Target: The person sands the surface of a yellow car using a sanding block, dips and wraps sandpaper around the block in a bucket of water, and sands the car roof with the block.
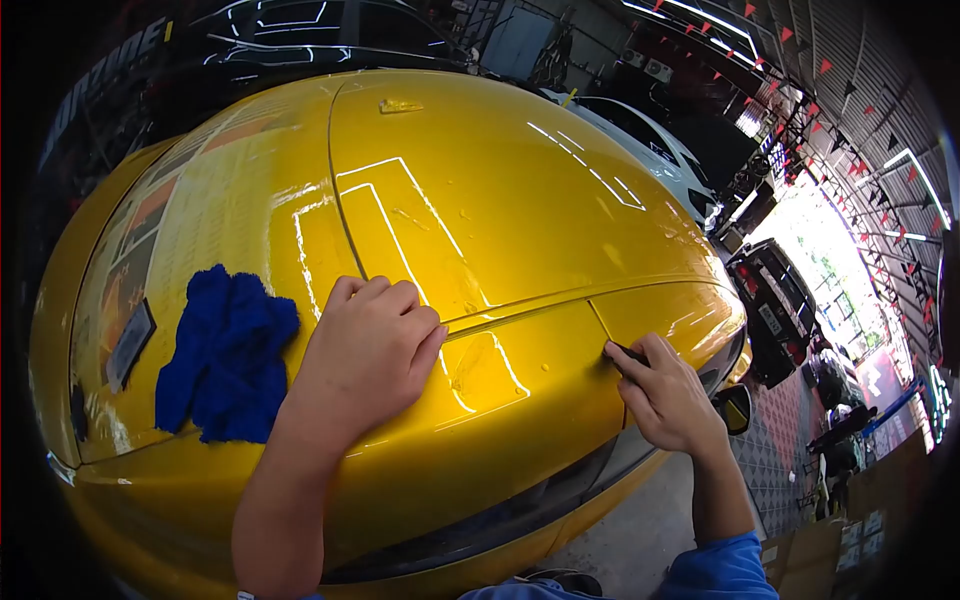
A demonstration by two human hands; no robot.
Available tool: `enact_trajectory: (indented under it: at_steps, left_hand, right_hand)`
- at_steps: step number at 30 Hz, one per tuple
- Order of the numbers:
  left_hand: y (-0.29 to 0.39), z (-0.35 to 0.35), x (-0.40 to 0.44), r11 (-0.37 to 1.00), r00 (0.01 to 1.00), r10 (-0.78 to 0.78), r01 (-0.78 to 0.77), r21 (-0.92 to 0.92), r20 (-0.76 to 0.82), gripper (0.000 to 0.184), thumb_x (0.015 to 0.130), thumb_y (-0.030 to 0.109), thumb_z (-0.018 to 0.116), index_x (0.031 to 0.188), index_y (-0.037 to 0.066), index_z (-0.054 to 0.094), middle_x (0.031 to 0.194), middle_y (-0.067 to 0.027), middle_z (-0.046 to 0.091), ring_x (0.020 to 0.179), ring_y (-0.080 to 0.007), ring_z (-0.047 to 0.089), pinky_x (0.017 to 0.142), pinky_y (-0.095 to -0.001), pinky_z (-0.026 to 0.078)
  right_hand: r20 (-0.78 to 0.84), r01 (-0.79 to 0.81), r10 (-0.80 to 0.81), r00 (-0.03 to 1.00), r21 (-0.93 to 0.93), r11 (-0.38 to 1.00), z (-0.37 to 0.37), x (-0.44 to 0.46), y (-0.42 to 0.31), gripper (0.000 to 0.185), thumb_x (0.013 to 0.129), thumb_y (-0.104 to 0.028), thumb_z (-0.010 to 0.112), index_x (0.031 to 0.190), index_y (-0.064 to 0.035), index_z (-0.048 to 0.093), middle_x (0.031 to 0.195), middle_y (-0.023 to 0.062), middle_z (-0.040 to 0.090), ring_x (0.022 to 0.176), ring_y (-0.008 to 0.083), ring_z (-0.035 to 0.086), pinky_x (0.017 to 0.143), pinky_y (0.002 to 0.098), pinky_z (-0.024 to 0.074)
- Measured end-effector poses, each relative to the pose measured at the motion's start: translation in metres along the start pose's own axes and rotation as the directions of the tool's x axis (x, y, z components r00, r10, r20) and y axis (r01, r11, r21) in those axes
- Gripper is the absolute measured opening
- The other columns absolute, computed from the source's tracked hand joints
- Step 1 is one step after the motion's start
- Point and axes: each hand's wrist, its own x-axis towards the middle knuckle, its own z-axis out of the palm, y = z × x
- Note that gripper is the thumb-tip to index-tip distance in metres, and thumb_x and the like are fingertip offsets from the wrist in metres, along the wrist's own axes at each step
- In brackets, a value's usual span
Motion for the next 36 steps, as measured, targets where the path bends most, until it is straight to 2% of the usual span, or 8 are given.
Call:
enact_trajectory:
  at_steps: [14, 18, 21, 24, 27, 30, 34, 36]
  left_hand:
    - [0.002, 0.003, -0.002, 1.000, 1.000, 0.000, 0.000, -0.031, 0.005, 0.013, 0.090, 0.016, 0.069, 0.084, 0.005, 0.073, 0.085, -0.0095, 0.064, 0.088, -0.0296, 0.063, 0.086, -0.0424, 0.045]
    - [0.001, 0.002, -0.003, 1.000, 0.999, -0.003, 0.003, -0.012, -0.033, 0.013, 0.090, 0.016, 0.069, 0.084, 0.006, 0.073, 0.085, -0.0095, 0.064, 0.088, -0.0298, 0.063, 0.087, -0.0424, 0.045]
    - [0.001, 0.005, -0.002, 0.999, 1.000, -0.006, 0.007, -0.052, 0.011, 0.013, 0.090, 0.016, 0.068, 0.084, 0.006, 0.072, 0.085, -0.0096, 0.064, 0.088, -0.0301, 0.063, 0.087, -0.0425, 0.046]
    - [-0.001, 0.000, -0.002, 0.999, 1.000, 0.003, -0.005, -0.047, -0.024, 0.013, 0.090, 0.016, 0.068, 0.083, 0.006, 0.072, 0.085, -0.0092, 0.064, 0.088, -0.0298, 0.063, 0.087, -0.0427, 0.045]
    - [-0.001, 0.001, -0.002, 0.999, 0.995, 0.032, -0.035, -0.022, -0.091, 0.014, 0.091, 0.016, 0.068, 0.083, 0.006, 0.072, 0.085, -0.0088, 0.064, 0.087, -0.0289, 0.063, 0.086, -0.0430, 0.045]
    - [0.002, 0.003, -0.001, 0.998, 0.998, 0.030, -0.033, -0.051, -0.055, 0.015, 0.091, 0.017, 0.067, 0.082, 0.006, 0.072, 0.084, -0.0083, 0.064, 0.087, -0.0280, 0.063, 0.086, -0.0427, 0.045]
    - [-0.004, 0.002, -0.004, 1.000, 0.998, 0.024, -0.025, -0.009, -0.063, 0.018, 0.092, 0.018, 0.066, 0.080, 0.007, 0.072, 0.083, -0.0082, 0.064, 0.087, -0.0281, 0.064, 0.086, -0.0428, 0.046]
    - [-0.001, 0.006, -0.003, 0.998, 0.998, 0.050, -0.052, -0.040, -0.035, 0.019, 0.093, 0.018, 0.065, 0.080, 0.007, 0.072, 0.082, -0.0084, 0.065, 0.087, -0.0283, 0.064, 0.085, -0.0429, 0.046]
  right_hand:
    - [0.020, -0.061, 0.060, 0.998, 0.053, 0.997, 0.002, 0.012, 0.000, 0.046, 0.098, -0.019, 0.053, 0.139, -0.0010, 0.062, 0.113, 0.0213, 0.054, 0.109, 0.0392, 0.058, 0.095, 0.0460, 0.0480]
    - [-0.003, -0.037, 0.037, 0.999, 0.002, 0.999, 0.006, 0.022, -0.002, 0.045, 0.099, -0.019, 0.053, 0.139, -0.0010, 0.062, 0.115, 0.0217, 0.054, 0.109, 0.0394, 0.057, 0.096, 0.0459, 0.0482]
    - [-0.014, 0.013, -0.013, 1.000, 0.000, 1.000, 0.008, 0.046, 0.005, 0.046, 0.099, -0.020, 0.053, 0.139, -0.0003, 0.062, 0.114, 0.0216, 0.054, 0.110, 0.0384, 0.057, 0.096, 0.0454, 0.0479]
    - [0.023, -0.024, 0.023, 0.999, 0.012, 1.000, 0.005, 0.030, -0.003, 0.045, 0.099, -0.019, 0.052, 0.138, -0.0007, 0.062, 0.114, 0.0221, 0.054, 0.113, 0.0385, 0.056, 0.098, 0.0453, 0.0469]
    - [0.028, 0.030, -0.030, 0.999, 0.007, 1.000, 0.007, 0.037, 0.004, 0.044, 0.099, -0.019, 0.053, 0.138, -0.0004, 0.062, 0.114, 0.0227, 0.054, 0.113, 0.0395, 0.056, 0.099, 0.0452, 0.0466]
    - [-0.002, 0.036, -0.036, 0.999, 0.062, 0.997, 0.009, 0.055, 0.000, 0.045, 0.099, -0.019, 0.053, 0.139, -0.0005, 0.062, 0.114, 0.0230, 0.053, 0.113, 0.0395, 0.056, 0.100, 0.0452, 0.0464]
    - [0.018, 0.046, -0.046, 0.999, -0.020, 0.999, 0.011, 0.043, 0.001, 0.045, 0.100, -0.020, 0.052, 0.139, -0.0010, 0.062, 0.115, 0.0222, 0.053, 0.112, 0.0388, 0.055, 0.099, 0.0452, 0.0462]
    - [0.021, 0.046, -0.046, 0.999, -0.001, 0.999, 0.010, 0.055, -0.004, 0.046, 0.100, -0.020, 0.052, 0.140, -0.0010, 0.062, 0.113, 0.0222, 0.053, 0.112, 0.0389, 0.056, 0.099, 0.0455, 0.0464]
